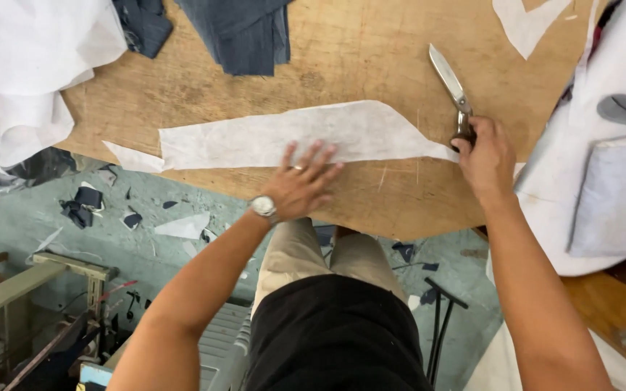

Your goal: Cutting fabric pieces using a template and scissors, followed by fusing interlining to the cut pieces using an iron.

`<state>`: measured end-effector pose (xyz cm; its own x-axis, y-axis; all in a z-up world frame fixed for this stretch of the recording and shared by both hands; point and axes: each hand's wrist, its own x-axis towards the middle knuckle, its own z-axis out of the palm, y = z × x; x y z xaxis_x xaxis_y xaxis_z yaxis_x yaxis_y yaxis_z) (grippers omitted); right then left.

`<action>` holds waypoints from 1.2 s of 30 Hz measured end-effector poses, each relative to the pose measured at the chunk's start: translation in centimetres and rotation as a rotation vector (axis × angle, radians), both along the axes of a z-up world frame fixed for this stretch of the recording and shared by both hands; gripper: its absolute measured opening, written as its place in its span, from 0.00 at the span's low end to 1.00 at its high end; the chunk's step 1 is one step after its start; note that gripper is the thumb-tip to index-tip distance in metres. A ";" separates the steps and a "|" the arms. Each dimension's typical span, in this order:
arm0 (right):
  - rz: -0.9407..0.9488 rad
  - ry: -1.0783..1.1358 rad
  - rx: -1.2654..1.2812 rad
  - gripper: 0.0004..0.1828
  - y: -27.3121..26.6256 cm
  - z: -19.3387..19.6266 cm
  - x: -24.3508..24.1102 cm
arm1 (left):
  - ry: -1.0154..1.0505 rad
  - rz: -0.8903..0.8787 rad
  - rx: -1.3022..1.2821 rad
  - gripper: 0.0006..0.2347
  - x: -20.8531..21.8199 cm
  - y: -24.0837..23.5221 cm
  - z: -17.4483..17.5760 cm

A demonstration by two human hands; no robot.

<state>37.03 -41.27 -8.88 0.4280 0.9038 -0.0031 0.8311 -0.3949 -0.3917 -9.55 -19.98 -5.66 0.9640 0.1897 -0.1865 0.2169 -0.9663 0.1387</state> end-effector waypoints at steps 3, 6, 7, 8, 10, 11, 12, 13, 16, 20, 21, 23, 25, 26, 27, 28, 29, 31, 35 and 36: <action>-0.081 0.014 -0.058 0.23 -1.0 -1.5 2.7 | -0.102 0.127 0.080 0.41 1.0 0.2 -2.3; 0.037 -0.380 -0.193 0.23 -5.2 -2.1 6.1 | 0.046 0.144 0.071 0.42 -0.4 2.3 -2.8; 0.040 -0.377 -0.183 0.23 -5.5 -1.7 7.8 | 0.049 0.148 0.080 0.42 0.5 1.9 -2.5; 0.028 -0.286 -0.266 0.25 -5.9 -1.1 9.7 | 0.070 0.163 0.013 0.43 1.5 1.3 -2.3; 0.015 -0.198 -0.350 0.26 -5.5 0.8 11.9 | 0.087 0.177 -0.056 0.44 4.6 -0.1 -1.7; -0.098 0.011 -0.428 0.26 -4.7 2.3 12.3 | 0.134 0.159 -0.065 0.45 6.6 -0.9 -1.3; -0.216 0.217 -0.502 0.27 -4.2 4.2 13.1 | 0.172 0.135 -0.077 0.46 9.2 -1.9 -1.0; -0.224 0.205 -0.506 0.27 -4.7 4.7 13.6 | 0.159 0.129 -0.083 0.46 11.2 -2.6 -1.4; -0.434 0.559 -0.472 0.24 -7.7 4.8 14.0 | 0.058 0.078 -0.057 0.45 14.0 -3.6 -2.3; -0.705 0.846 -0.312 0.13 -14.5 8.2 7.2 | 0.021 0.122 -0.113 0.43 9.3 -1.3 0.2; -0.851 0.928 -0.189 0.09 -15.3 10.1 3.6 | 0.186 0.140 -0.232 0.41 7.4 0.2 1.8; -0.879 1.012 -0.123 0.11 -18.2 8.7 -5.3 | 0.147 0.203 -0.201 0.41 2.1 1.6 -1.0; -0.904 1.098 -0.056 0.17 -16.1 9.6 -13.9 | 0.112 0.269 -0.170 0.41 -1.9 2.2 -2.9; -0.818 1.046 -0.351 0.05 -12.6 12.0 -18.7 | 0.056 0.310 -0.151 0.41 -3.5 2.6 -3.3; -0.722 0.983 -0.638 0.17 -9.4 15.2 -23.7 | 0.000 0.351 -0.131 0.40 -5.1 3.0 -3.8; -0.731 0.988 -0.646 0.17 -10.0 12.2 -26.4 | 0.008 0.344 -0.139 0.40 -6.4 3.5 -4.1; -0.720 1.215 -0.429 0.05 -10.7 9.1 -29.2 | -0.101 0.395 -0.119 0.37 -7.6 4.0 -4.5; -0.701 1.429 -0.190 0.22 -10.2 6.2 -31.5 | -0.211 0.439 -0.094 0.34 -9.6 6.2 -4.4; -0.640 1.155 -0.258 0.23 -5.2 8.0 -29.0 | -0.307 0.886 -0.013 0.30 -12.0 10.8 -4.7; -0.598 1.044 -0.298 0.25 -3.6 8.6 -27.5 | -0.191 0.948 0.045 0.28 -12.2 11.6 -5.2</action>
